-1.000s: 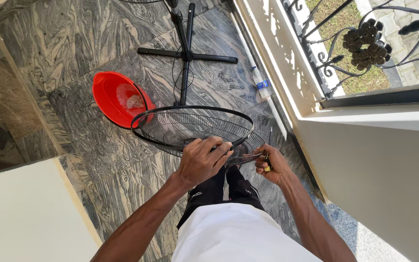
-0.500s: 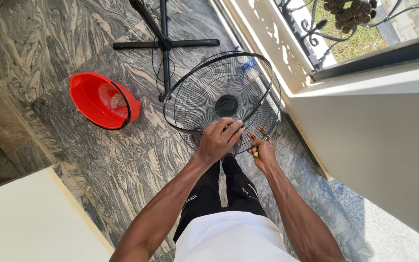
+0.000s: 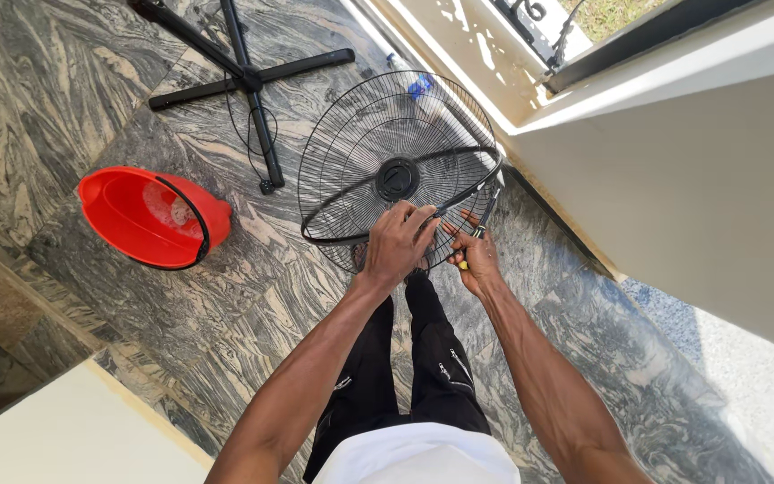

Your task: The person pours water from a plastic bottle into a red basin, then uses a screwdriver to remove the front grille and fan blades from a standing fan. The removed parts are placed on the floor.

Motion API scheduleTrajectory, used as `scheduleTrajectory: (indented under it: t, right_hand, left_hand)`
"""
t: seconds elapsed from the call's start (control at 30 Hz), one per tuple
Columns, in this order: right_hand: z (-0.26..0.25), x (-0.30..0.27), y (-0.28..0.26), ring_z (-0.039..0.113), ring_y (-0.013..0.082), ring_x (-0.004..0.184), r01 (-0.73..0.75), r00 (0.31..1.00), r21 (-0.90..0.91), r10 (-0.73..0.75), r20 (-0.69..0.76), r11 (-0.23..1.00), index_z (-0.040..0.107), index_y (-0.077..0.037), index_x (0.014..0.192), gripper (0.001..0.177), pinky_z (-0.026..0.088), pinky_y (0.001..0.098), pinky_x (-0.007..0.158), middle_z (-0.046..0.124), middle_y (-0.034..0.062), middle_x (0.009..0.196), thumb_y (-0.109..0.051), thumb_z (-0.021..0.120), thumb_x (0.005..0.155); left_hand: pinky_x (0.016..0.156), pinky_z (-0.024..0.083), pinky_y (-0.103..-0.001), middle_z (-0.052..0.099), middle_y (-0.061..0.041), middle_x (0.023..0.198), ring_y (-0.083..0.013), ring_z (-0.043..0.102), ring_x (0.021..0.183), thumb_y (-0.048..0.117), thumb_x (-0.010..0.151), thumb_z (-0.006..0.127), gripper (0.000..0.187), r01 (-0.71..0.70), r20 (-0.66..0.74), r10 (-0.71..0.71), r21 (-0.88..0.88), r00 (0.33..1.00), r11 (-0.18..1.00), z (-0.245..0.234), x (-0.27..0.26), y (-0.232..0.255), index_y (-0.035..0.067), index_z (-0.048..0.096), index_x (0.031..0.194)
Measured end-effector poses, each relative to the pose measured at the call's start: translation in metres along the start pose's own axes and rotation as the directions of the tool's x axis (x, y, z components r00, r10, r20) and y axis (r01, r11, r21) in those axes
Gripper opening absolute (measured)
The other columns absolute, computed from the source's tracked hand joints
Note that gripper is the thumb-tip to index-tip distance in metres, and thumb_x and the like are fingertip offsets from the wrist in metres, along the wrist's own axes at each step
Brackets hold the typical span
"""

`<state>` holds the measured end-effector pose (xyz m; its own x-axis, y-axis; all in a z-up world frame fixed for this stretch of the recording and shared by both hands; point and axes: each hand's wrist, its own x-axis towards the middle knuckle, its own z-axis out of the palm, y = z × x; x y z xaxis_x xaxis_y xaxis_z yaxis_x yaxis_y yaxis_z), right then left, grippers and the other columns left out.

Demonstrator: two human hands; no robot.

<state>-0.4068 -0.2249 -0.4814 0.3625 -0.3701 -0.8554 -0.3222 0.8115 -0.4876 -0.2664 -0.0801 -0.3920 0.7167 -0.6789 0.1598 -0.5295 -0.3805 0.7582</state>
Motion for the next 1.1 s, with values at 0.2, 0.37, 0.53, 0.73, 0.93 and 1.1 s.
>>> scheduleTrajectory:
  t: [0.2,0.37,0.53,0.73,0.93,1.1]
  right_hand:
    - [-0.008,0.014,0.02,0.048,0.0091,0.046,0.029,0.999,0.054,-0.027,-0.039,0.998,0.05,-0.008,0.135,0.064,0.049,0.0295,0.048,0.075,0.0144,0.102,0.015,0.055,0.074]
    - [-0.027,0.04,0.054,0.048,0.0089,0.045,0.053,0.997,0.095,-0.048,-0.053,0.994,0.05,-0.012,0.137,0.07,0.048,0.0284,0.046,0.075,0.016,0.107,0.015,0.053,0.072]
    - [-0.056,0.086,0.11,0.05,0.0119,0.048,0.054,0.99,0.096,-0.041,-0.139,0.994,0.048,-0.007,0.133,0.059,0.049,0.0322,0.047,0.066,0.0186,0.099,0.015,0.056,0.079]
    - [-0.084,0.168,0.176,0.049,0.0129,0.047,-0.015,0.949,0.212,0.08,-0.304,0.977,0.042,-0.004,0.12,0.049,0.048,0.0341,0.045,0.074,0.0193,0.102,0.014,0.056,0.077]
    - [-0.121,0.259,0.241,0.054,0.0143,0.051,-0.029,0.941,0.432,0.17,-0.292,0.901,0.057,0.001,0.113,0.033,0.05,0.0352,0.049,0.066,0.012,0.089,0.011,0.059,0.081]
    - [-0.147,0.306,0.293,0.054,0.0157,0.053,0.032,0.957,0.593,0.147,-0.25,0.805,0.06,-0.006,0.102,0.021,0.055,0.0368,0.058,0.057,0.0062,0.074,0.009,0.061,0.086]
  left_hand:
    - [0.071,0.051,-0.039,0.062,-0.005,0.097,-0.0206,0.062,0.08,0.022,0.096,0.075,0.025,0.038,0.05,-0.035,-0.045,0.998,0.998,0.018,-0.007,-0.021,0.007,0.071,0.115]
    - [0.071,0.052,-0.039,0.061,-0.008,0.098,-0.0229,0.064,0.081,0.021,0.097,0.072,0.023,0.183,0.169,-0.163,-0.108,0.972,0.977,0.038,-0.009,-0.046,0.004,0.07,0.113]
    - [0.071,0.055,-0.038,0.063,-0.01,0.102,-0.0241,0.068,0.084,0.022,0.096,0.071,0.024,0.344,0.215,-0.301,-0.202,0.929,0.917,0.068,-0.019,-0.074,0.003,0.069,0.112]
    - [0.073,0.055,-0.038,0.063,-0.011,0.102,-0.024,0.069,0.085,0.023,0.095,0.07,0.026,0.472,0.238,-0.423,-0.217,0.874,0.855,0.135,-0.036,-0.118,0.002,0.069,0.11]
    - [0.072,0.053,-0.038,0.065,-0.01,0.099,-0.021,0.065,0.08,0.024,0.093,0.072,0.025,0.541,0.217,-0.501,-0.209,0.838,0.814,0.208,-0.058,-0.156,0.001,0.072,0.106]
    - [0.069,0.052,-0.033,0.064,-0.006,0.095,-0.0164,0.062,0.072,0.028,0.091,0.074,0.028,0.735,0.268,-0.685,-0.191,0.677,0.651,0.263,-0.07,-0.198,0.003,0.074,0.103]
